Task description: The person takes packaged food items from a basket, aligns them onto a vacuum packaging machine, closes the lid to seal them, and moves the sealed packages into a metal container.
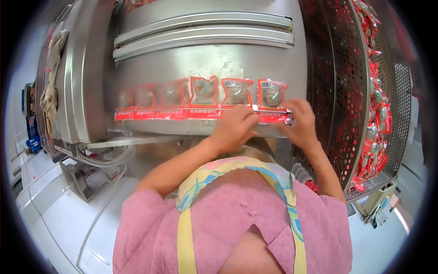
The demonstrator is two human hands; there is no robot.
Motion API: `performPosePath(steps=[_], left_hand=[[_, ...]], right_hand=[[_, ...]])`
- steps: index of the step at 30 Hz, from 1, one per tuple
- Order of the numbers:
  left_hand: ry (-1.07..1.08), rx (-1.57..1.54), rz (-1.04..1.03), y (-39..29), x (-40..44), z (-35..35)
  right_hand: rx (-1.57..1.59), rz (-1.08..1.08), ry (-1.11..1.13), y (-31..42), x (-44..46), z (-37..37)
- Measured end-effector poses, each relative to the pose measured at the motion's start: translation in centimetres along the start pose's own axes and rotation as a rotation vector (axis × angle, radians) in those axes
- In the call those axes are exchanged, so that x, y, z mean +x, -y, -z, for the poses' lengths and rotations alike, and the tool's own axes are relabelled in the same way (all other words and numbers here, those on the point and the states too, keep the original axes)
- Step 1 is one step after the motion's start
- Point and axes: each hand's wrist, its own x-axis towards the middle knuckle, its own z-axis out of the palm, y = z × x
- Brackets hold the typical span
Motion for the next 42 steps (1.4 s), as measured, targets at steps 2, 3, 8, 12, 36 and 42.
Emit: performPosePath(steps=[2,3,8,12,36,42], left_hand=[[-0.022,0.066,0.042,1.0,-1.1,0.3],[0.01,0.086,0.033,1.9,-1.8,0.1],[0.001,0.094,0.013,1.8,-2.3,0.2],[-0.075,-0.032,-0.063,0.9,-4.2,1.2],[-0.399,-0.062,0.422,10.6,-45.4,26.2],[-0.582,0.094,0.688,9.5,-53.1,29.0]], right_hand=[[-0.053,0.152,0.138,0.0,-0.2,-0.9],[-0.078,0.232,0.207,-0.1,-0.4,-1.6],[-0.035,0.207,0.274,-1.0,-1.3,-2.8],[-0.004,0.135,0.177,2.0,-0.5,-2.9],[0.295,0.817,0.283,48.5,12.5,-32.6],[0.15,0.758,0.367,64.8,17.8,-44.6]])
